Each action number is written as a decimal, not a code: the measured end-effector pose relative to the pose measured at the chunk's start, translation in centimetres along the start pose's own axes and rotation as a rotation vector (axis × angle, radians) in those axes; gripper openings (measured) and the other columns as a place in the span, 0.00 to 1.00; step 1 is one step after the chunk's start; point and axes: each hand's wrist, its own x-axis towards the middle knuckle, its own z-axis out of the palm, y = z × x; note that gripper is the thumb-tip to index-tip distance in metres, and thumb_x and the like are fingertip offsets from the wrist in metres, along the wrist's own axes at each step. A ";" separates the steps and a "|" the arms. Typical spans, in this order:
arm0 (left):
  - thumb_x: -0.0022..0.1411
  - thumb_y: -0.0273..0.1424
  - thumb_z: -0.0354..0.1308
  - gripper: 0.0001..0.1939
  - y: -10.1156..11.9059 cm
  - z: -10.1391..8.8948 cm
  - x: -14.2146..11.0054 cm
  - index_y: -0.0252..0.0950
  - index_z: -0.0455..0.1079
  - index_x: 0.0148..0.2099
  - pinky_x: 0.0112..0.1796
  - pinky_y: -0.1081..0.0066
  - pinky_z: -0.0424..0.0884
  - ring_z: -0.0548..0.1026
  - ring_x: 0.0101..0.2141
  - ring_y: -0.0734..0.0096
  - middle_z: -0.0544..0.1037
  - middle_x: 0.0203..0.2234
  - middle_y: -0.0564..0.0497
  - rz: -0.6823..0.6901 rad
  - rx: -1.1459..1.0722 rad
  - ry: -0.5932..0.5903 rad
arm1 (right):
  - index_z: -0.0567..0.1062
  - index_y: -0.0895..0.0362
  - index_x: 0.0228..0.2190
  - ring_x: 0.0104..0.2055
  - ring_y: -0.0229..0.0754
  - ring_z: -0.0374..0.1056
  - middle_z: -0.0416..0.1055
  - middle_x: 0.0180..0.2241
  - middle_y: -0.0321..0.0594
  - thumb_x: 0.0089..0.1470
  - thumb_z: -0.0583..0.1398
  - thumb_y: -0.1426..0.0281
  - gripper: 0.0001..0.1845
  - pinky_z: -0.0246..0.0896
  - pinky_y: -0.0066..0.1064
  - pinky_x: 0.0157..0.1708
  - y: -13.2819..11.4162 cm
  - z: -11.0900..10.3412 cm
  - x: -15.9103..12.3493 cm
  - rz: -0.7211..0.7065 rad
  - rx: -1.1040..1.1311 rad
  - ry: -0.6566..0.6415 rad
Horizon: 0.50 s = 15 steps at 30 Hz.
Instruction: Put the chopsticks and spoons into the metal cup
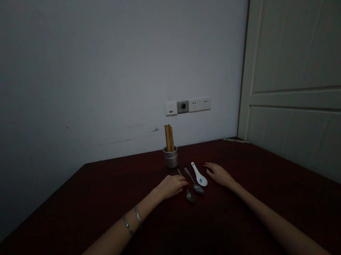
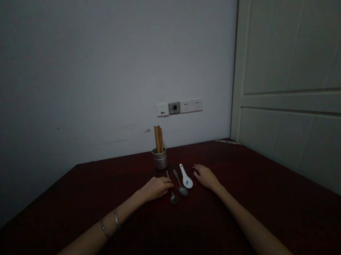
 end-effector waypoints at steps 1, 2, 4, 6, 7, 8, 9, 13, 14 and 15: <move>0.59 0.26 0.49 0.13 0.0 0.1 0.0 0.40 0.68 0.46 0.34 0.77 0.66 0.72 0.39 0.71 0.73 0.39 0.49 0.012 0.012 0.004 | 0.70 0.63 0.47 0.55 0.44 0.57 0.63 0.52 0.49 0.53 0.48 0.68 0.23 0.49 0.35 0.55 0.0 0.0 0.0 0.001 -0.005 0.001; 0.60 0.27 0.49 0.13 0.0 0.1 0.0 0.40 0.68 0.46 0.34 0.77 0.66 0.72 0.39 0.71 0.73 0.38 0.49 0.024 0.023 0.008 | 0.70 0.63 0.47 0.55 0.44 0.57 0.63 0.52 0.49 0.53 0.48 0.68 0.23 0.49 0.35 0.55 0.0 0.0 0.0 0.005 -0.010 0.002; 0.60 0.27 0.49 0.13 -0.1 0.2 0.0 0.40 0.68 0.46 0.33 0.77 0.66 0.72 0.38 0.71 0.74 0.37 0.48 0.048 0.046 0.014 | 0.70 0.63 0.47 0.55 0.44 0.58 0.64 0.52 0.48 0.53 0.48 0.68 0.23 0.50 0.35 0.55 -0.1 0.0 0.0 0.013 -0.013 0.004; 0.61 0.27 0.49 0.13 -0.2 0.3 -0.1 0.40 0.68 0.47 0.32 0.77 0.65 0.73 0.38 0.71 0.74 0.37 0.48 0.075 0.075 0.019 | 0.70 0.63 0.47 0.55 0.44 0.58 0.64 0.52 0.49 0.53 0.48 0.68 0.23 0.50 0.35 0.54 -0.1 0.0 0.0 0.014 -0.010 0.010; 0.61 0.27 0.48 0.14 -0.2 0.3 -0.1 0.40 0.68 0.48 0.31 0.77 0.65 0.73 0.37 0.71 0.74 0.37 0.48 0.086 0.089 0.024 | 0.70 0.63 0.47 0.54 0.44 0.58 0.64 0.52 0.49 0.53 0.48 0.68 0.23 0.50 0.35 0.55 -0.1 0.0 0.0 0.010 -0.007 0.014; 0.61 0.27 0.48 0.14 -0.2 0.3 -0.1 0.40 0.67 0.48 0.31 0.77 0.65 0.73 0.37 0.71 0.74 0.37 0.48 0.095 0.101 0.030 | 0.70 0.64 0.47 0.55 0.44 0.58 0.64 0.52 0.49 0.53 0.48 0.68 0.23 0.50 0.35 0.55 -0.1 0.0 0.0 0.006 -0.006 0.016; 0.61 0.27 0.48 0.14 -0.3 0.4 -0.1 0.40 0.67 0.48 0.30 0.78 0.65 0.73 0.36 0.71 0.74 0.37 0.48 0.106 0.111 0.037 | 0.70 0.64 0.47 0.55 0.44 0.58 0.64 0.52 0.49 0.53 0.48 0.68 0.23 0.50 0.35 0.55 -0.1 0.0 0.0 0.003 -0.005 0.016; 0.61 0.27 0.48 0.12 -0.5 0.7 -0.2 0.40 0.69 0.45 0.29 0.78 0.65 0.74 0.33 0.73 0.74 0.34 0.48 0.129 0.127 0.058 | 0.70 0.63 0.47 0.55 0.44 0.58 0.64 0.52 0.49 0.53 0.49 0.68 0.23 0.49 0.34 0.55 0.0 0.0 0.0 0.004 0.003 0.010; 0.61 0.28 0.48 0.12 -0.6 0.8 -0.2 0.40 0.69 0.44 0.29 0.78 0.65 0.74 0.32 0.73 0.74 0.34 0.48 0.123 0.130 0.068 | 0.70 0.63 0.47 0.55 0.44 0.58 0.64 0.52 0.49 0.53 0.49 0.68 0.23 0.49 0.35 0.55 0.0 0.0 0.0 0.007 0.009 0.009; 0.61 0.28 0.48 0.11 -0.6 0.8 -0.2 0.40 0.70 0.44 0.28 0.78 0.65 0.74 0.31 0.74 0.75 0.33 0.48 0.114 0.132 0.078 | 0.70 0.63 0.47 0.55 0.44 0.58 0.64 0.52 0.49 0.53 0.49 0.68 0.23 0.49 0.35 0.55 0.1 0.1 0.0 0.009 0.015 0.009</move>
